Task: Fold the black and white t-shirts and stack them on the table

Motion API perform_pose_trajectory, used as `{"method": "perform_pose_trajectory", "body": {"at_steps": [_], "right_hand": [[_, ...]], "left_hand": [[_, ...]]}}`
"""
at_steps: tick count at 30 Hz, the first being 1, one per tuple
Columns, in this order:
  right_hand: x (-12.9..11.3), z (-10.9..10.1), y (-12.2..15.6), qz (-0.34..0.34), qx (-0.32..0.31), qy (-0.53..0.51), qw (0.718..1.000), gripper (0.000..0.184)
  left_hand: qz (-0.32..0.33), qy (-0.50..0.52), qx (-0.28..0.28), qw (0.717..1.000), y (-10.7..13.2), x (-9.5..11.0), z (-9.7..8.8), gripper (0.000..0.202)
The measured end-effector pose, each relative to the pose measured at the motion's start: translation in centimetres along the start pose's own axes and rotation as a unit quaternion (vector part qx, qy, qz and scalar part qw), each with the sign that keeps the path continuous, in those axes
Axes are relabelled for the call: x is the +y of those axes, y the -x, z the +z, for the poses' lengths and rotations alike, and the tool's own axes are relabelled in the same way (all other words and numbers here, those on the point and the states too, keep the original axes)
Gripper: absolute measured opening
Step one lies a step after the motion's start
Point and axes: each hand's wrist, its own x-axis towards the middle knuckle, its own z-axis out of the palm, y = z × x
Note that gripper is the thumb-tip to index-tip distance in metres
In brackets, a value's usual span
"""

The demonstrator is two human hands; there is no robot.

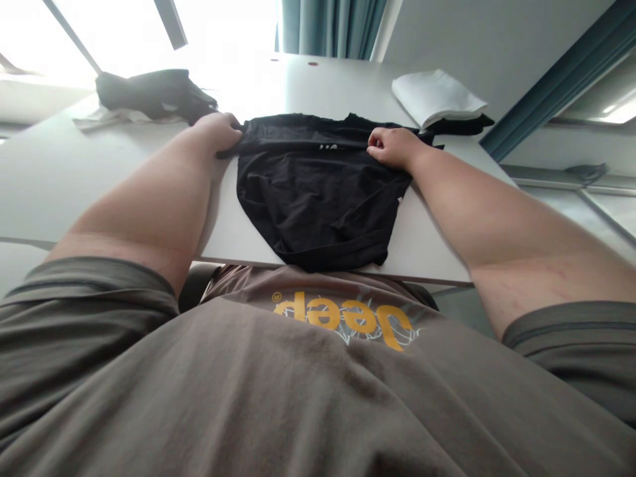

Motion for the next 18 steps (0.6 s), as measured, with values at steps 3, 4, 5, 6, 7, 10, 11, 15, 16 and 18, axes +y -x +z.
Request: {"method": "perform_pose_trajectory", "body": {"at_steps": [3,4,5,6,7,10,11,15,16,18], "right_hand": [[0.05,0.01,-0.03,-0.002,0.002,0.001,1.0,0.034],[0.09,0.03,-0.05,-0.003,0.003,0.001,1.0,0.034],[0.14,0.05,-0.07,-0.005,0.004,0.001,1.0,0.034],[0.2,0.08,-0.1,-0.006,0.006,0.001,1.0,0.034],[0.27,0.12,-0.13,-0.008,0.008,0.002,1.0,0.034],[0.47,0.23,-0.22,-0.012,0.013,0.001,1.0,0.033],[0.52,0.25,-0.25,-0.013,0.014,0.0,1.0,0.033],[0.61,0.34,-0.29,-0.011,0.015,-0.003,1.0,0.032],[0.61,0.35,-0.3,-0.01,0.016,-0.003,1.0,0.032],[0.61,0.37,-0.3,-0.009,0.017,-0.003,1.0,0.031]], "left_hand": [[-0.004,-0.001,-0.001,1.0,-0.18,-0.1,0.13,0.059],[-0.005,0.0,0.0,1.0,-0.27,-0.15,0.19,0.059],[-0.006,0.0,0.001,1.0,-0.37,-0.21,0.25,0.058],[-0.006,-0.002,0.002,1.0,-0.48,-0.27,0.31,0.057],[-0.004,-0.004,0.002,1.0,-0.58,-0.32,0.36,0.057],[0.002,-0.008,0.004,1.0,-0.75,-0.43,0.45,0.056],[0.003,-0.008,0.004,1.0,-0.74,-0.43,0.44,0.057],[0.0,-0.005,0.0,1.0,-0.47,-0.26,0.26,0.056],[0.0,-0.004,0.0,1.0,-0.39,-0.2,0.21,0.055],[-0.001,-0.002,0.001,1.0,-0.23,-0.1,0.12,0.055]]}}
